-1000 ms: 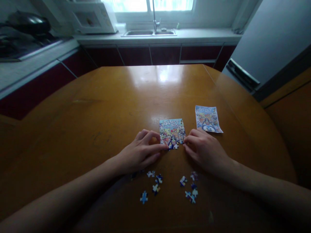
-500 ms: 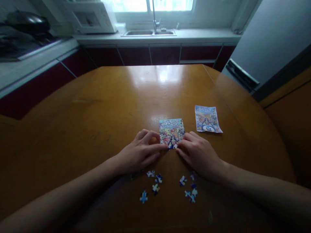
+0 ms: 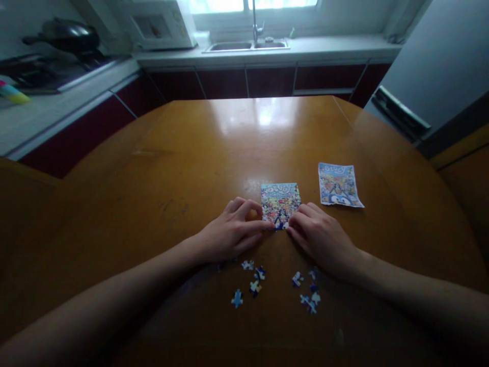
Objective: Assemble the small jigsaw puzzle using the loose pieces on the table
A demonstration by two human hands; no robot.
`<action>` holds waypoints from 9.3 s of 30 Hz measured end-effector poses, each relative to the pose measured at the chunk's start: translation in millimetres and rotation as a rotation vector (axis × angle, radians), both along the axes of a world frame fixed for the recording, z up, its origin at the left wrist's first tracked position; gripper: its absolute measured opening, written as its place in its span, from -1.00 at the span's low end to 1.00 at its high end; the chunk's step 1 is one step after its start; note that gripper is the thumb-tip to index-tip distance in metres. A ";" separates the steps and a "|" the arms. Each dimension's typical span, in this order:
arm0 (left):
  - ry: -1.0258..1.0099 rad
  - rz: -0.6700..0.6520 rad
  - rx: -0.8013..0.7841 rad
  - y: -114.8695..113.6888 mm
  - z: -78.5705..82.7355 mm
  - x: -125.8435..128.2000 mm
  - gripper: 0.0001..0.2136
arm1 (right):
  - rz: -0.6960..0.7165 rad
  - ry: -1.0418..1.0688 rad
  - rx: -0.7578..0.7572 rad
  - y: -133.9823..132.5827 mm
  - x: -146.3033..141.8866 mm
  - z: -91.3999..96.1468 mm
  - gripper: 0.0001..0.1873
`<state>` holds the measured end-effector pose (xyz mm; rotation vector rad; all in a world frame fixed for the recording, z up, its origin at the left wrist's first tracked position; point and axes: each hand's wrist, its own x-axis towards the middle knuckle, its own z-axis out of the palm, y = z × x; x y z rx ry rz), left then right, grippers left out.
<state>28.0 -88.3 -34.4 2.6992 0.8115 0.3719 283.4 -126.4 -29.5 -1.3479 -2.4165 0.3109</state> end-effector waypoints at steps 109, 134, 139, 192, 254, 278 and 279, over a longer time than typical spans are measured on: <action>-0.623 0.381 -0.469 -1.6 -2.9 1.2 -0.60 | -0.086 0.034 -0.404 -98.2 37.8 16.4 -0.88; -0.284 0.037 -0.037 13.0 4.7 28.2 -0.77 | 0.103 -0.164 0.054 7.7 -7.3 4.9 -0.86; -0.249 -0.001 0.009 11.6 -4.3 19.6 -0.75 | 0.099 -0.142 0.012 7.3 -5.3 0.4 -0.84; -0.218 -0.076 0.184 11.7 -2.2 18.1 -0.69 | -0.078 -0.057 -0.069 -2.6 7.8 13.1 -0.84; -0.716 0.348 -0.515 32.8 -1.1 17.5 -0.78 | 0.195 0.158 -0.135 -7.3 14.5 21.1 -0.86; -1.121 0.539 -0.942 42.8 -5.2 17.5 -0.89 | 0.519 0.003 -0.051 -50.0 -31.4 14.5 -0.81; -1.131 0.539 -0.948 43.1 -5.1 17.7 -0.90 | 0.478 0.024 -0.029 -47.5 -29.8 13.6 -0.81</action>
